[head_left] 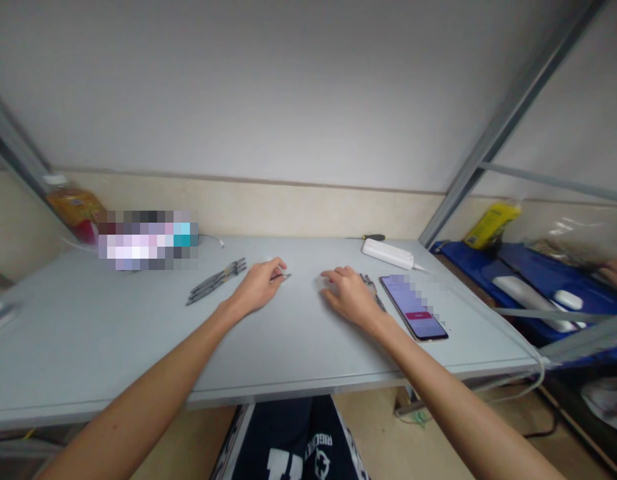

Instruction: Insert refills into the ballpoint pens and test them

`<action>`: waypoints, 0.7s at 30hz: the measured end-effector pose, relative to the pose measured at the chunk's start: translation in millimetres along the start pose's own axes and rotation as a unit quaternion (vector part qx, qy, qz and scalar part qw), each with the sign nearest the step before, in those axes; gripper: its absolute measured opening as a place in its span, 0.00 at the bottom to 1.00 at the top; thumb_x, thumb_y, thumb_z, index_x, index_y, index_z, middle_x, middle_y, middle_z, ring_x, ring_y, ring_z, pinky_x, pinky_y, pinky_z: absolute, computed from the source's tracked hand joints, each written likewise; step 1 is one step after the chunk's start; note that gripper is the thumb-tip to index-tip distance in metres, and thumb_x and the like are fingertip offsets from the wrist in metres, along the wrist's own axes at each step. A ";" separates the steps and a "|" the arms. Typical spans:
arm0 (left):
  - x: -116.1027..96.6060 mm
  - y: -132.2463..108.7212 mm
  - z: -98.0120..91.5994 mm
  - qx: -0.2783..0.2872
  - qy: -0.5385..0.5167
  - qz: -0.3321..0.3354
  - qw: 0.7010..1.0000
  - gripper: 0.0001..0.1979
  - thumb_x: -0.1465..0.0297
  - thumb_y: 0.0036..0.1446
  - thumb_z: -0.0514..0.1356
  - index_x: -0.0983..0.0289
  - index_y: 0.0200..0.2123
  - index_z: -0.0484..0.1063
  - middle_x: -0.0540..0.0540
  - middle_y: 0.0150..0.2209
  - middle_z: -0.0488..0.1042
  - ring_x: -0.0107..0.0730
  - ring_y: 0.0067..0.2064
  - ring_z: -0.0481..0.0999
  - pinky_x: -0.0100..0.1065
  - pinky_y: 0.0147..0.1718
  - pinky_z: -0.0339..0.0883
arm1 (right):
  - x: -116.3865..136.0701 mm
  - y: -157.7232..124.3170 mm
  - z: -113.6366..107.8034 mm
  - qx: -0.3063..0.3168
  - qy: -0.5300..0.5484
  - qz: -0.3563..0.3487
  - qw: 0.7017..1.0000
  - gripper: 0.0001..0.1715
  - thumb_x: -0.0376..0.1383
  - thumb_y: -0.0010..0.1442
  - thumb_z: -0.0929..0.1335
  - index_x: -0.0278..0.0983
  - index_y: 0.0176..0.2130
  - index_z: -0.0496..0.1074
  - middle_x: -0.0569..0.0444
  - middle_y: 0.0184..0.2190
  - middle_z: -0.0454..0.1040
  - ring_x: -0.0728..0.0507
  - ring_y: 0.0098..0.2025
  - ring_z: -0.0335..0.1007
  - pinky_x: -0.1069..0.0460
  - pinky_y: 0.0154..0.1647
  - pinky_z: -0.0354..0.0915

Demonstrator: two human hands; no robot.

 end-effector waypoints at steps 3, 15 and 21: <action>-15.3 -3.3 8.1 0.032 -0.122 0.030 0.992 0.10 0.70 0.55 0.54 0.62 0.41 0.67 0.53 0.34 0.74 0.29 0.34 0.73 0.30 0.34 0.66 | 21.2 -1.3 3.8 -0.034 0.021 -0.067 0.997 0.28 0.35 0.56 0.66 0.36 0.56 0.61 0.46 0.45 0.69 0.42 0.45 0.60 0.49 0.46 0.59; -31.3 -10.8 9.8 0.074 -0.026 0.074 0.994 0.15 0.72 0.56 0.53 0.63 0.48 0.63 0.54 0.38 0.73 0.29 0.35 0.73 0.33 0.38 0.65 | 22.6 5.7 3.3 -0.038 0.090 -0.020 0.995 0.13 0.35 0.63 0.61 0.32 0.42 0.72 0.47 0.36 0.74 0.45 0.40 0.66 0.53 0.42 0.59; -35.5 -9.4 9.7 0.083 0.231 0.082 0.966 0.12 0.68 0.61 0.46 0.66 0.36 0.67 0.60 0.36 0.73 0.40 0.43 0.71 0.38 0.42 0.62 | 10.5 7.4 -3.3 0.045 0.108 0.066 0.991 0.21 0.39 0.64 0.57 0.34 0.36 0.74 0.47 0.32 0.77 0.46 0.34 0.70 0.54 0.36 0.58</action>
Point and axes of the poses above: each hand's wrist, its own y-axis towards the middle knuckle, its own z-axis out of the palm, x = y × z, the point moved 4 cm from there along y, towards the middle knuckle
